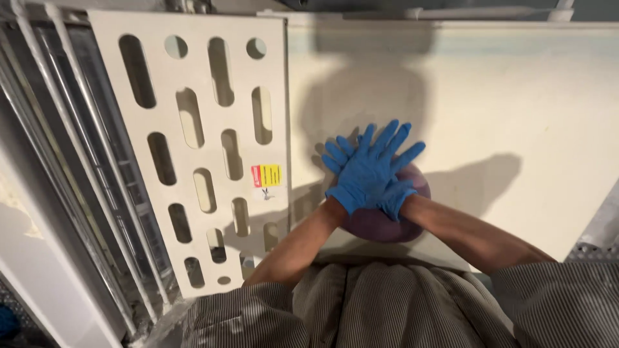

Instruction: Flattening and folding purple dough using a commercial dough sheeter.

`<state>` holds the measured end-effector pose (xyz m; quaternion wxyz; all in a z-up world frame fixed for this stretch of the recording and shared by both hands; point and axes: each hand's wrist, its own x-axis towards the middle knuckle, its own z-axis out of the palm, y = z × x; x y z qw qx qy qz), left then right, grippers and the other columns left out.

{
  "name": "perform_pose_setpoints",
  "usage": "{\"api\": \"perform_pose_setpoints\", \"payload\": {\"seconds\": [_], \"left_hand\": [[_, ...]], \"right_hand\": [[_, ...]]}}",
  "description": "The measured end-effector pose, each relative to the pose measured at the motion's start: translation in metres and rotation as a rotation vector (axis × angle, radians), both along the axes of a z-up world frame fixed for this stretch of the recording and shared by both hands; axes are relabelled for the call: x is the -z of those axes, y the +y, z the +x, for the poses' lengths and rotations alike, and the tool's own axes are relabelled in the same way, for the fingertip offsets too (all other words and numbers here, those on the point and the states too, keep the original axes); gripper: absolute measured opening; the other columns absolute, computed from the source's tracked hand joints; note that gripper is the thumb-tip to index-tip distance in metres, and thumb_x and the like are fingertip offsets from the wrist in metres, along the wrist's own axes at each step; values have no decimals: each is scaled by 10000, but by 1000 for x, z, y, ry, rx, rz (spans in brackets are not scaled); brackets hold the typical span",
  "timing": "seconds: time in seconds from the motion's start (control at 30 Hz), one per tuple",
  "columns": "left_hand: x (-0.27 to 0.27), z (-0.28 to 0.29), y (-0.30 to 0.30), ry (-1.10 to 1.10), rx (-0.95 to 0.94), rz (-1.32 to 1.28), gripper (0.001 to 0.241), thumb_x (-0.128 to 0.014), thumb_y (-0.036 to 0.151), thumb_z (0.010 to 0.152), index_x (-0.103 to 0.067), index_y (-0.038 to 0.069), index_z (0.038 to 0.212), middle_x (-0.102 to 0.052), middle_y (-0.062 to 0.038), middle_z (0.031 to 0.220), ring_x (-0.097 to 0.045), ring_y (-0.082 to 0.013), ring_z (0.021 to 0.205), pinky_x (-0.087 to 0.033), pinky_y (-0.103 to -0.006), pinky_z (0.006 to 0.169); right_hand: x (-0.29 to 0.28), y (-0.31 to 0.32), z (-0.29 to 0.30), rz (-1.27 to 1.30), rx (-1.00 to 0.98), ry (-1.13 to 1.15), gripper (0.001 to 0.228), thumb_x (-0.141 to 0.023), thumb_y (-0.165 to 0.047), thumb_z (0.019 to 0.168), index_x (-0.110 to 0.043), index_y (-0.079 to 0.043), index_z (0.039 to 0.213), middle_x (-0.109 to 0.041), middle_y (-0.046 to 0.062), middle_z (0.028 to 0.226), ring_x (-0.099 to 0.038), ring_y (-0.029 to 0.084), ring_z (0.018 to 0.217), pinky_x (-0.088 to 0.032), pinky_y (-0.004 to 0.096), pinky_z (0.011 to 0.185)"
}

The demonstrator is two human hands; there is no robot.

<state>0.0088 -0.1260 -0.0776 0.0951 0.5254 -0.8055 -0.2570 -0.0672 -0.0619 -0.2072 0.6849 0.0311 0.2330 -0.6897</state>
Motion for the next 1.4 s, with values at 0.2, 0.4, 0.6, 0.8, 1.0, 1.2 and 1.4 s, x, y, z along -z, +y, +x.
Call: {"api": "perform_pose_setpoints", "payload": {"seconds": [0.2, 0.4, 0.6, 0.8, 1.0, 1.2, 1.4], "left_hand": [[12, -19, 15, -12, -47, -32, 793, -436, 745, 931, -349, 355, 1616, -228, -56, 1734, -216, -305, 1612, -151, -571, 1331], [-19, -66, -7, -49, 122, 29, 844, -473, 754, 924, -249, 336, 1623, -196, -58, 1719, -192, -299, 1595, -158, -569, 1282], [25, -88, -19, -30, 144, -77, 833, -471, 756, 919, -261, 366, 1625, -219, -17, 1725, -208, -264, 1619, -153, -580, 1333], [-51, -71, 15, 28, 89, -61, 806, -456, 720, 976, -316, 275, 1633, -263, -63, 1721, -241, -284, 1625, -149, -591, 1331], [10, -65, 107, -96, 42, -63, 724, -497, 646, 972, -410, 309, 1607, -342, -46, 1717, -267, -323, 1634, -177, -634, 1325], [-1, -57, 99, 114, -39, -76, 765, -539, 641, 928, -465, 224, 1565, -314, -113, 1689, -275, -361, 1583, -160, -684, 1278], [-19, -33, 94, 202, -137, -161, 764, -521, 665, 919, -414, 276, 1568, -280, -90, 1703, -270, -328, 1596, -143, -666, 1295]], "right_hand": [[-79, -36, -44, 73, -619, -209, 758, -307, -553, 1053, -112, -141, 1659, -150, 156, 1738, -203, 299, 1583, -150, 419, 1314], [-146, -35, -82, 193, -923, -183, 715, -322, -511, 1060, -136, -167, 1659, -145, 107, 1744, -156, 286, 1605, -112, 434, 1308], [-69, -67, -101, 13, -777, 19, 745, -290, -578, 1063, -154, -162, 1667, -163, 95, 1745, -153, 316, 1616, -106, 492, 1323], [21, 67, -89, -77, -764, -213, 804, -272, -630, 1051, -127, -153, 1681, -136, 101, 1750, -141, 305, 1614, -91, 451, 1325], [45, 106, -101, -108, -747, -479, 876, -250, -693, 1037, -95, -141, 1699, -104, 109, 1756, -127, 292, 1611, -73, 402, 1327], [-62, 52, -99, 58, -932, -407, 789, -249, -589, 1079, -83, -110, 1684, -117, 115, 1759, -129, 282, 1624, -99, 419, 1327], [-95, -3, -55, 93, -1211, -151, 731, -280, -513, 1054, -92, -155, 1662, -122, 85, 1738, -114, 240, 1596, -95, 383, 1289]]}}
